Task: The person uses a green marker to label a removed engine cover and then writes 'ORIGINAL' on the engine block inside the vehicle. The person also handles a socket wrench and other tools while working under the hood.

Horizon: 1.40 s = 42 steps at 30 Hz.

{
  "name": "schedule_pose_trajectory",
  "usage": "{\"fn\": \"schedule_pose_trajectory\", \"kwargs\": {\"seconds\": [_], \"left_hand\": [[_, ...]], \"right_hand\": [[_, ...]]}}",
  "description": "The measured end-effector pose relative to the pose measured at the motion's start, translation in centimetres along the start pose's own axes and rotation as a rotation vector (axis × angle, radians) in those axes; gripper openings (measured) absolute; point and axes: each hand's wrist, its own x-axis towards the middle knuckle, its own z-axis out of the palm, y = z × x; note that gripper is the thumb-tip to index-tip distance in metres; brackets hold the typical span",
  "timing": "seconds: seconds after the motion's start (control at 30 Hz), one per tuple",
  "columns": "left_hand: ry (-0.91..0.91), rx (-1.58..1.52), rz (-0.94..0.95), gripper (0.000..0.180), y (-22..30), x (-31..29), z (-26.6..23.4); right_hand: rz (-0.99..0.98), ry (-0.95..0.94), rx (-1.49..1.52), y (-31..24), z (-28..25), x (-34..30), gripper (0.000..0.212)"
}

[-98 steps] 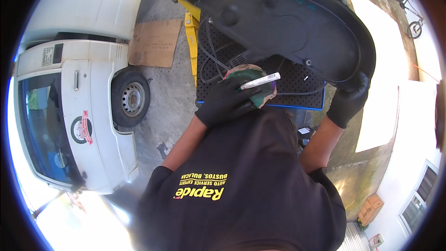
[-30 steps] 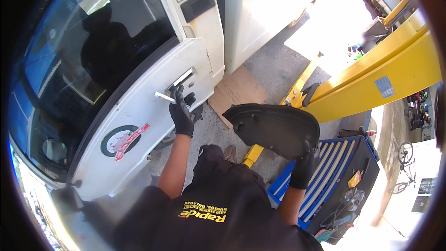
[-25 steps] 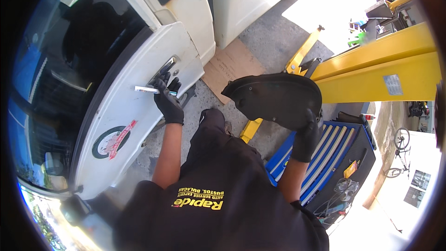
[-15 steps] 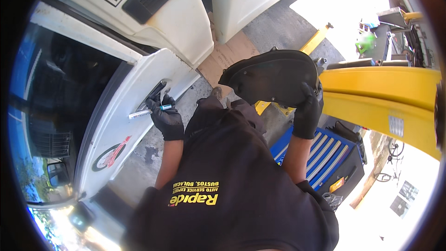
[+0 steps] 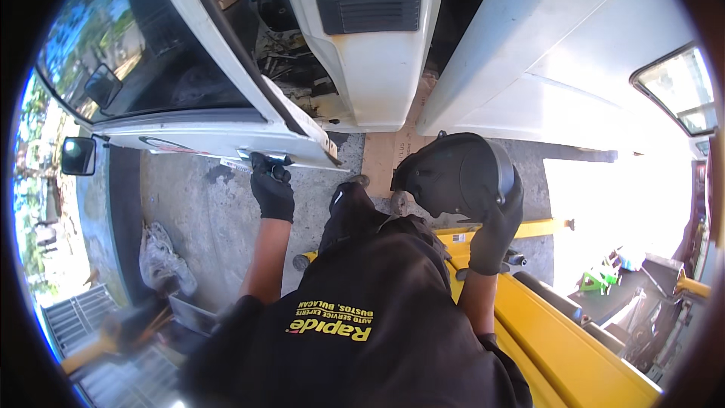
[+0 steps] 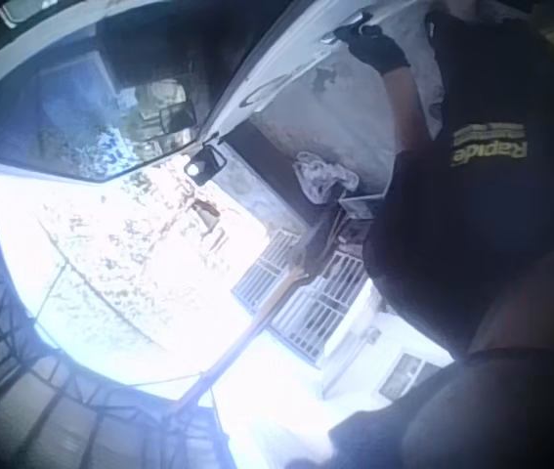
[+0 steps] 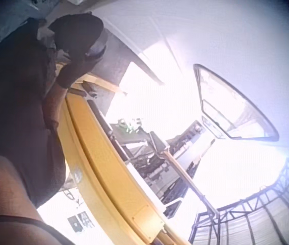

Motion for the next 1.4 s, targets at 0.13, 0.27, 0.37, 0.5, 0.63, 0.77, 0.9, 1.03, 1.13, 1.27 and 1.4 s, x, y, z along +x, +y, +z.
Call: {"fn": "schedule_pose_trajectory", "kwargs": {"seconds": [0.13,0.27,0.37,0.5,0.63,0.77,0.9,1.03,1.13,1.27,1.4], "left_hand": [[0.089,0.083,0.245,0.036,-1.2,-4.4,-6.5],[-0.032,-0.098,0.280,0.053,-2.9,-10.3,-18.3],[0.302,-0.163,0.219,0.068,-4.1,-14.2,-31.5],[0.566,0.215,0.551,0.068,-4.1,-19.6,-46.9],[1.075,0.850,0.571,0.051,-4.4,-23.9,-53.4],[1.419,1.285,0.166,0.042,-5.1,-26.2,-56.5],[1.579,1.652,-0.190,0.032,-4.6,-25.3,-59.1],[1.581,1.940,-0.433,0.024,-4.4,-22.5,-61.6],[1.670,2.046,-0.792,0.024,-2.3,-23.4,-63.2],[1.649,1.986,-0.787,0.025,-2.4,-15.6,-62.5],[1.541,1.848,-0.584,0.027,-4.3,-6.4,-60.3]], "right_hand": [[-0.241,-0.220,-0.326,0.1,0.5,3.2,0.063],[-0.258,-0.398,-0.209,-0.4,3.4,4.2,0.063],[-0.248,-0.522,-0.166,-0.3,5.8,3.6,0.060],[-0.182,-0.695,-0.122,1.1,10.4,3.2,0.054],[0.017,-0.795,-0.034,3.5,15.3,2.1,0.048],[-0.132,-0.849,-0.166,5.7,19.8,1.8,0.045],[-0.152,-0.960,-0.132,9.1,24.9,2.7,0.055],[-0.576,-0.986,-0.349,13.0,29.9,5.2,0.059],[-0.424,-1.041,-0.220,16.3,35.6,3.8,0.062],[0.044,-0.973,-0.065,17.6,42.4,2.1,0.068],[0.009,-0.950,-0.103,19.8,48.5,1.9,0.055]]}}
